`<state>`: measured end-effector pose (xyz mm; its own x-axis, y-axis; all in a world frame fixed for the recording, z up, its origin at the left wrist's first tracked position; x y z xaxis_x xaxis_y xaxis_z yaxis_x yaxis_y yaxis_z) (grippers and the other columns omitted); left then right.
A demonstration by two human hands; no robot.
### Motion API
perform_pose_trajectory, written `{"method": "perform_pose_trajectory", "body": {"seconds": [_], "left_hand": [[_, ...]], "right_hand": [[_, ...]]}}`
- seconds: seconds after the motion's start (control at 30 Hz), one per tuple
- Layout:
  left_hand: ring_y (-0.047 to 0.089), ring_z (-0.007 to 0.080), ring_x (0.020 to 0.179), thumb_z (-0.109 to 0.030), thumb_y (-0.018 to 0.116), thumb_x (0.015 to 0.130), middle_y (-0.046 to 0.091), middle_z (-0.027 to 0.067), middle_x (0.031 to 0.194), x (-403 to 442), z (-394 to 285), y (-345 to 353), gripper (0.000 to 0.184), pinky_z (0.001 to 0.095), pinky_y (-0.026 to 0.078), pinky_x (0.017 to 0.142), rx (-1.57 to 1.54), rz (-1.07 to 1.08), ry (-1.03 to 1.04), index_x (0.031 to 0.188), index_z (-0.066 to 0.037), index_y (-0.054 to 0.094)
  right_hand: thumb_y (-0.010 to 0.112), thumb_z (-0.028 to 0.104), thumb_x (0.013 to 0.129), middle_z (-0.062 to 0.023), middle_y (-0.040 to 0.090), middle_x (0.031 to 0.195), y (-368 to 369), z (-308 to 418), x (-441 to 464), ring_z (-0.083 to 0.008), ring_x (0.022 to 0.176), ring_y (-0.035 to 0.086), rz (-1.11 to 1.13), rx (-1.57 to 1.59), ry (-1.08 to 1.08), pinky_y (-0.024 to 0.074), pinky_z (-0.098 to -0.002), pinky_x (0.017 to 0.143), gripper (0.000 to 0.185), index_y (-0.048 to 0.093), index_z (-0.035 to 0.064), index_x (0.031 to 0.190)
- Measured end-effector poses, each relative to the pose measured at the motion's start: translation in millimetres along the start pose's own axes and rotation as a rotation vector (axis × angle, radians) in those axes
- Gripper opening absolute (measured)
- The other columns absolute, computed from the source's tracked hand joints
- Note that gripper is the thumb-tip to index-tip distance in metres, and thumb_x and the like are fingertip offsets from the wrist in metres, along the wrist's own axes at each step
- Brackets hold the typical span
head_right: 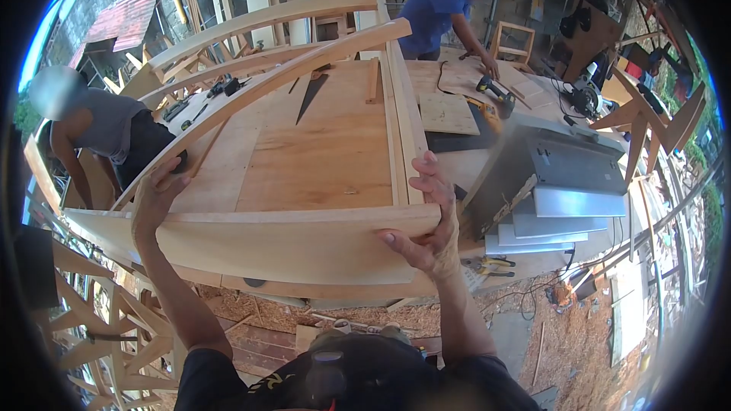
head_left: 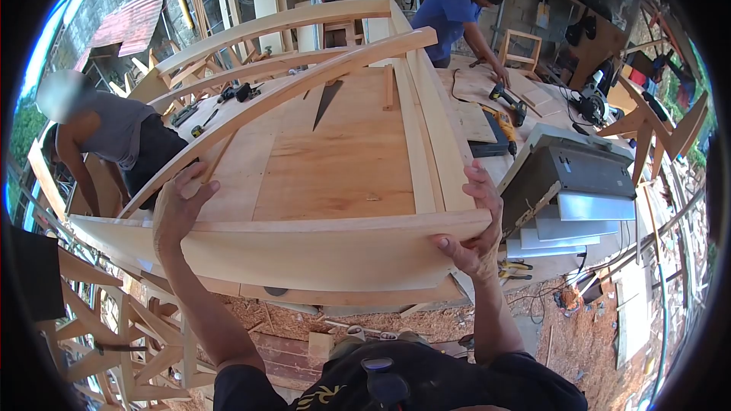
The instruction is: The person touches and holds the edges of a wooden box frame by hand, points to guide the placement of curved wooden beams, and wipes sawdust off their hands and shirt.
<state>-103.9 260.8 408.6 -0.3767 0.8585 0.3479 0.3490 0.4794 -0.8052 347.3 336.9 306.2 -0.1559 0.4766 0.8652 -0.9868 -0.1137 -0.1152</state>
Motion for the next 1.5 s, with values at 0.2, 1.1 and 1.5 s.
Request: {"method": "perform_pose_trajectory", "body": {"seconds": [0.2, 1.1, 1.5], "left_hand": [[0.063, 0.0282, 0.122, -0.044, 0.08, 0.079, 0.069, 0.0173, 0.126, 2, 5, 2, 0.063, 0.0369, 0.044, 0.104, -0.007, -0.015, 0.009, 0.125, -0.003, 0.069], [0.064, 0.0289, 0.119, -0.044, 0.08, 0.079, 0.07, 0.0167, 0.122, 1, 2, 2, 0.062, 0.0386, 0.046, 0.101, -0.011, -0.042, 0.028, 0.125, -0.004, 0.069], [0.065, 0.0269, 0.116, -0.041, 0.08, 0.08, 0.071, 0.0173, 0.119, 3, 5, 3, 0.059, 0.0371, 0.046, 0.1, -0.035, -0.037, 0.013, 0.124, -0.003, 0.069]], "right_hand": [[0.087, 0.027, 0.076, -0.0227, 0.038, 0.148, 0, 0, 0, -0.0404, 0.149, 0.026, 0.0, -0.019, -0.008, 0.0248, -0.0572, 0.12, 0.08, 0.043, 0.0029, 0.138], [0.087, 0.03, 0.075, -0.0225, 0.038, 0.148, 1, 0, -1, -0.0399, 0.148, 0.026, -0.014, 0.008, 0.018, 0.0201, -0.0578, 0.122, 0.081, 0.043, 0.0035, 0.139], [0.071, 0.053, 0.089, -0.0235, 0.03, 0.159, -15, 9, 20, -0.034, 0.151, 0.025, -0.197, 0.564, 0.197, 0.0192, -0.0542, 0.122, 0.095, 0.027, -0.0013, 0.153]]}}
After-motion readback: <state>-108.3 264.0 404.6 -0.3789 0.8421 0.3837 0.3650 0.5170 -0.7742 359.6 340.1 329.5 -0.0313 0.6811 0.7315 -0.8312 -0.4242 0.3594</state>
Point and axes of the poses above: each hand's wrist, its own x-axis towards the middle knuckle, its own y-axis out of the palm, z = x × y, the point moved 2 cm from there along x, towards the middle knuckle
